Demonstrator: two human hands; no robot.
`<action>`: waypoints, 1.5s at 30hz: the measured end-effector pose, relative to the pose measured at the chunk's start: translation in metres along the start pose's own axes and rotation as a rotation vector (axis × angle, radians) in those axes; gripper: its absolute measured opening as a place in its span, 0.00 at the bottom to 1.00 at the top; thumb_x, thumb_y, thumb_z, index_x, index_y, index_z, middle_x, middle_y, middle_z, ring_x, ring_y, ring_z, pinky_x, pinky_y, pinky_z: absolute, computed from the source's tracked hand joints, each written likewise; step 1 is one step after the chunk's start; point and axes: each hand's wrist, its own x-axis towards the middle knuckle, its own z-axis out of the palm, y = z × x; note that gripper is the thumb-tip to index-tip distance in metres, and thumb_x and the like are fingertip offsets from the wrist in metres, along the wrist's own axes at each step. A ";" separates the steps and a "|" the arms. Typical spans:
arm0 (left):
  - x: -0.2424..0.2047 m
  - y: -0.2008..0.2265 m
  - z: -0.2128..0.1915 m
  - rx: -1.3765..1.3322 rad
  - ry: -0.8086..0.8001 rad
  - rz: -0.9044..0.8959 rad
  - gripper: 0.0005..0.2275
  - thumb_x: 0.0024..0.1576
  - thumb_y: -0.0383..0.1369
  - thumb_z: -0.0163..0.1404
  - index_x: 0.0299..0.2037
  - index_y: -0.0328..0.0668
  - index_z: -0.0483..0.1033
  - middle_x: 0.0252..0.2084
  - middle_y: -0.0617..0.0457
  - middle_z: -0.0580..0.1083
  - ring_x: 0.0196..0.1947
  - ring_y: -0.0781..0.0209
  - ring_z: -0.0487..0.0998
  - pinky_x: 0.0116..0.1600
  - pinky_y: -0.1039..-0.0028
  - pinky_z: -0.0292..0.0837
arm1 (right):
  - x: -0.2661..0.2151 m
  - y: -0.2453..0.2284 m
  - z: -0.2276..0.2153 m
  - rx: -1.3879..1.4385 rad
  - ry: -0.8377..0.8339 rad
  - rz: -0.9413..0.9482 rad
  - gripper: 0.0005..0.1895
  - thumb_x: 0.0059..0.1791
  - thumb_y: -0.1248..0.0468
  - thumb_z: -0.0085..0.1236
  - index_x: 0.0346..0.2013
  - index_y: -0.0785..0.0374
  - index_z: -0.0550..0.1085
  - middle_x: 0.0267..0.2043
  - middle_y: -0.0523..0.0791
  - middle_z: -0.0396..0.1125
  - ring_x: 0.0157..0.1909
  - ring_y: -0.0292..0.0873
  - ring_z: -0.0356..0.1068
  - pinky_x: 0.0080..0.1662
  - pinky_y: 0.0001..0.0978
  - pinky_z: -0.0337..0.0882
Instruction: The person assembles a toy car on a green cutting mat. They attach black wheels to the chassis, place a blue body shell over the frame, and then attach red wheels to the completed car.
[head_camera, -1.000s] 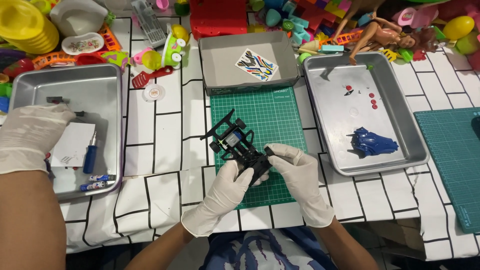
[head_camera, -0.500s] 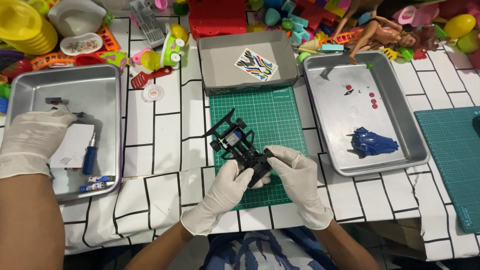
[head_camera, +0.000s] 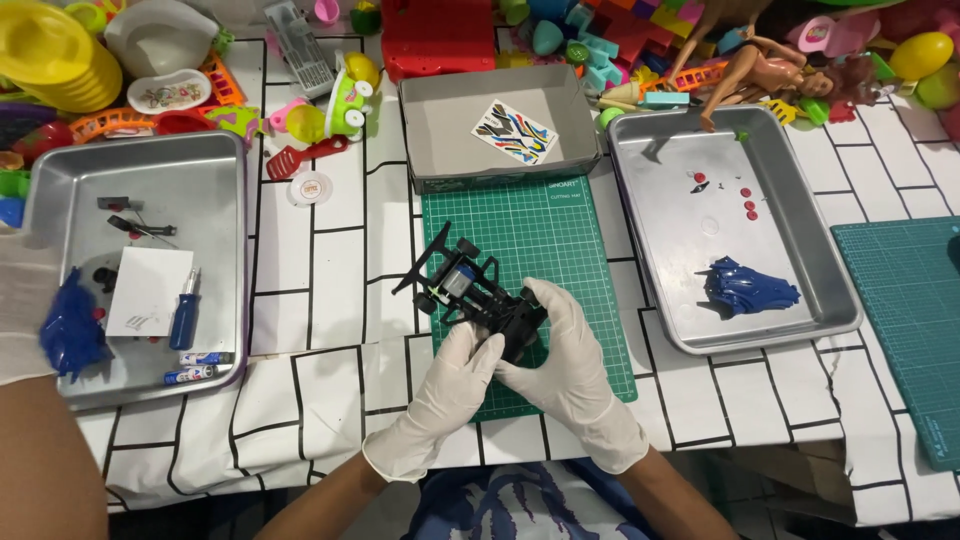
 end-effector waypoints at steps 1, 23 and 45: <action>-0.005 0.000 -0.002 0.000 0.001 0.002 0.09 0.65 0.34 0.49 0.44 0.35 0.74 0.32 0.48 0.79 0.33 0.67 0.80 0.39 0.74 0.80 | 0.000 -0.001 -0.002 0.000 0.000 -0.002 0.54 0.30 0.63 0.80 0.68 0.58 0.62 0.64 0.48 0.63 0.67 0.53 0.63 0.68 0.46 0.64; 0.039 0.107 -0.055 1.065 -0.271 0.630 0.49 0.42 0.54 0.66 0.71 0.38 0.57 0.72 0.42 0.63 0.72 0.42 0.60 0.74 0.47 0.44 | 0.036 0.058 -0.038 -0.388 -0.336 -0.158 0.51 0.33 0.44 0.76 0.63 0.60 0.64 0.53 0.47 0.59 0.60 0.52 0.62 0.59 0.44 0.70; 0.046 0.105 -0.052 0.821 -0.247 0.552 0.46 0.27 0.43 0.71 0.62 0.46 0.70 0.59 0.51 0.76 0.65 0.53 0.71 0.78 0.47 0.30 | 0.039 0.078 -0.041 -0.414 -0.278 -0.410 0.56 0.35 0.40 0.73 0.69 0.60 0.59 0.53 0.48 0.58 0.58 0.53 0.62 0.59 0.44 0.69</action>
